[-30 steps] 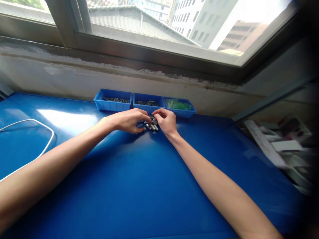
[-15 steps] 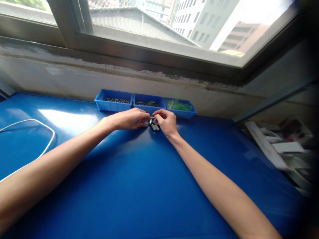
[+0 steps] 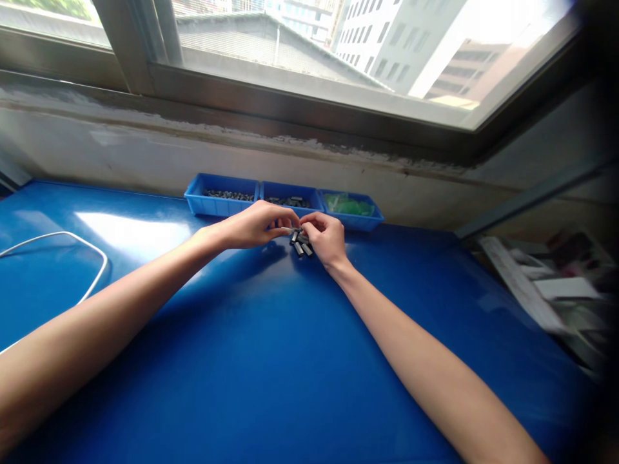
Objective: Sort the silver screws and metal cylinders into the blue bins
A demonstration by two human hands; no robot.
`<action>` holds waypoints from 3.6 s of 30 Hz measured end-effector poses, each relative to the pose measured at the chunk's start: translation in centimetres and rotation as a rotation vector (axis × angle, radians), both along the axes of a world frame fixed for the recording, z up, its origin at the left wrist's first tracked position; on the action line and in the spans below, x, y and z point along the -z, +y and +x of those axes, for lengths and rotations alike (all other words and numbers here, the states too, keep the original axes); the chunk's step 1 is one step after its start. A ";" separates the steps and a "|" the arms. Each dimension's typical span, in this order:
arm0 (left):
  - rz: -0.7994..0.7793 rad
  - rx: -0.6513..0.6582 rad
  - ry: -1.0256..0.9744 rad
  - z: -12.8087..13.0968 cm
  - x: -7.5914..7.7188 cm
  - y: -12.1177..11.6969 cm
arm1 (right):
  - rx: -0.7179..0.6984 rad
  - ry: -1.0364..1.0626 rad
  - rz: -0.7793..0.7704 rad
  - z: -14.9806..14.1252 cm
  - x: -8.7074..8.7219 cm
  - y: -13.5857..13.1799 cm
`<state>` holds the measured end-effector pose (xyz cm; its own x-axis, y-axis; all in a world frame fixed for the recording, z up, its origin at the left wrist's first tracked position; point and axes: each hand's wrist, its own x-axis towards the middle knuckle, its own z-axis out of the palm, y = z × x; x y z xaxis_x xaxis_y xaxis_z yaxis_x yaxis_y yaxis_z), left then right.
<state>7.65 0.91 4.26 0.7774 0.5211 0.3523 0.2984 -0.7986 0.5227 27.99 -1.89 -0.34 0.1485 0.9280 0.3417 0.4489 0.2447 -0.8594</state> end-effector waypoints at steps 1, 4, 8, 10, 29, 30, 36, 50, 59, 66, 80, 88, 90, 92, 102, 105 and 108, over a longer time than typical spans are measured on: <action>-0.012 0.002 -0.015 0.0 -0.1 -0.1 | -0.001 -0.003 0.004 0.0 0.0 0.0; -0.070 0.021 -0.050 0.1 -0.4 -0.3 | -0.005 -0.006 0.006 0.1 0.0 0.0; -0.150 0.037 -0.084 0.1 -0.5 -0.5 | 0.000 -0.004 -0.004 0.0 -0.1 0.0; -0.174 0.030 -0.106 0.1 -0.5 -0.6 | -0.001 -0.004 -0.003 0.0 -0.2 -0.1; -0.377 -0.457 -0.556 0.8 0.1 0.6 | 0.004 0.012 0.000 0.1 0.2 0.1; -0.413 -0.452 -0.594 0.8 0.1 0.7 | 0.004 0.008 0.002 0.1 0.2 0.1; -0.586 -0.405 -0.578 1.0 0.0 0.6 | -0.002 0.009 0.007 0.1 0.3 0.2; 0.103 0.040 0.064 -0.1 -0.3 0.0 | 0.015 0.035 0.009 0.1 0.1 0.2; 0.208 0.070 0.175 -0.1 1.1 0.4 | 0.017 0.053 0.006 0.2 0.2 0.3; 0.270 -0.039 0.200 -0.1 1.4 0.0 | 0.007 0.052 0.011 0.2 0.3 0.3; 0.326 -0.050 0.275 0.2 2.1 -0.3 | 0.003 0.065 0.004 0.1 0.2 0.2; 0.323 -0.091 0.264 0.1 1.5 -0.2 | 0.014 0.060 -0.009 0.2 0.3 0.3; 0.318 -0.096 0.265 0.1 1.6 -0.2 | 0.015 0.060 -0.011 0.2 0.3 0.2; 0.319 -0.070 0.252 0.1 1.8 -0.3 | 0.015 0.066 -0.007 0.1 0.3 0.2; 0.238 -0.088 0.210 0.3 2.0 -0.2 | 0.013 0.088 -0.010 0.1 0.2 0.2; 0.213 -0.130 0.197 0.5 2.1 -0.4 | 0.010 0.089 -0.006 0.1 0.3 0.3; 0.175 -0.142 0.159 0.5 2.3 0.0 | 0.012 0.079 -0.009 0.1 0.4 0.4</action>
